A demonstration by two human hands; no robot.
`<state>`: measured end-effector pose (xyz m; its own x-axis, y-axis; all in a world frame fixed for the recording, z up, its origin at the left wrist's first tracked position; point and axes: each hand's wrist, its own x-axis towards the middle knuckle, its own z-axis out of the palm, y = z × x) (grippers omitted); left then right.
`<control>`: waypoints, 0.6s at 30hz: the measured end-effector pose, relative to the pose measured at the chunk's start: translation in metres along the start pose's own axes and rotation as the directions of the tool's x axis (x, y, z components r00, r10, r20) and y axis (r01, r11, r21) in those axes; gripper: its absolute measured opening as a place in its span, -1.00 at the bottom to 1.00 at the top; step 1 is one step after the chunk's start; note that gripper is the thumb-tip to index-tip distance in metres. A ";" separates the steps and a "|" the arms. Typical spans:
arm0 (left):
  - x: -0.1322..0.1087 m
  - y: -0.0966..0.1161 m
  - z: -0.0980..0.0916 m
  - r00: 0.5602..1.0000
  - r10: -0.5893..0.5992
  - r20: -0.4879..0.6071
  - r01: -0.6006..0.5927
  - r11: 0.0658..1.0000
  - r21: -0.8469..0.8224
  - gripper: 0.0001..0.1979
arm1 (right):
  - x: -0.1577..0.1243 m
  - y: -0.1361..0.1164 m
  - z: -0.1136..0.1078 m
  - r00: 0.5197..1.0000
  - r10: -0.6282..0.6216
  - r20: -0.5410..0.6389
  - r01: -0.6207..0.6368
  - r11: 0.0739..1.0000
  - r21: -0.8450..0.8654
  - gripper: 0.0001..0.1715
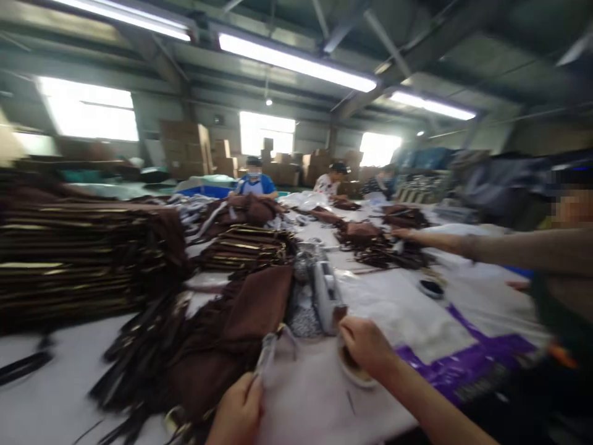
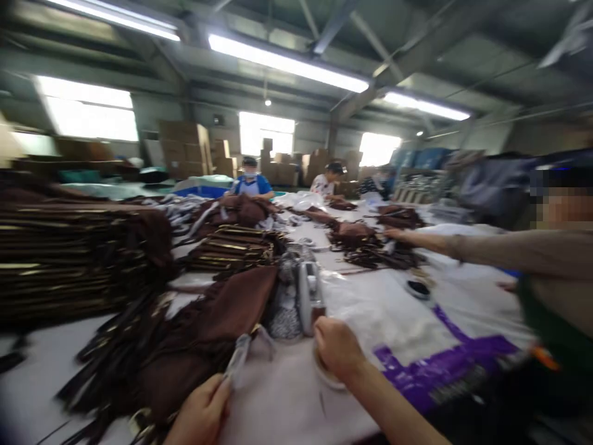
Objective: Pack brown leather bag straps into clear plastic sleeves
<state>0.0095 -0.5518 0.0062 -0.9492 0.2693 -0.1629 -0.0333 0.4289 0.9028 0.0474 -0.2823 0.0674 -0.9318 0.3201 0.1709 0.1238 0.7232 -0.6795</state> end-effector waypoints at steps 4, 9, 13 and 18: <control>-0.007 -0.011 0.002 0.996 0.054 -0.070 -0.054 0.999 0.003 -0.66 | -0.022 -0.035 0.035 0.910 -0.136 0.391 0.062 0.978 0.197 -0.73; -0.026 -0.004 0.001 0.984 0.126 -0.128 -0.123 0.992 0.031 -0.69 | -0.032 -0.079 0.078 0.807 -0.173 0.565 -0.037 0.940 0.340 -0.76; -0.030 -0.012 0.001 0.954 0.239 -0.181 -0.229 0.970 0.078 -0.71 | -0.016 -0.084 0.106 0.838 -0.142 0.526 0.019 0.973 0.232 -0.63; -0.027 -0.028 0.006 0.914 0.350 -0.205 -0.274 0.905 0.325 -0.73 | -0.003 -0.074 0.127 0.840 -0.016 0.542 -0.055 0.992 0.114 -0.72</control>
<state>0.0383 -0.5654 -0.0169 -0.9433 0.2197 0.2489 0.3318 0.5943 0.7326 -0.0020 -0.4147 0.0261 -0.9697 -0.0745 -0.2328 0.1352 0.6300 -0.7648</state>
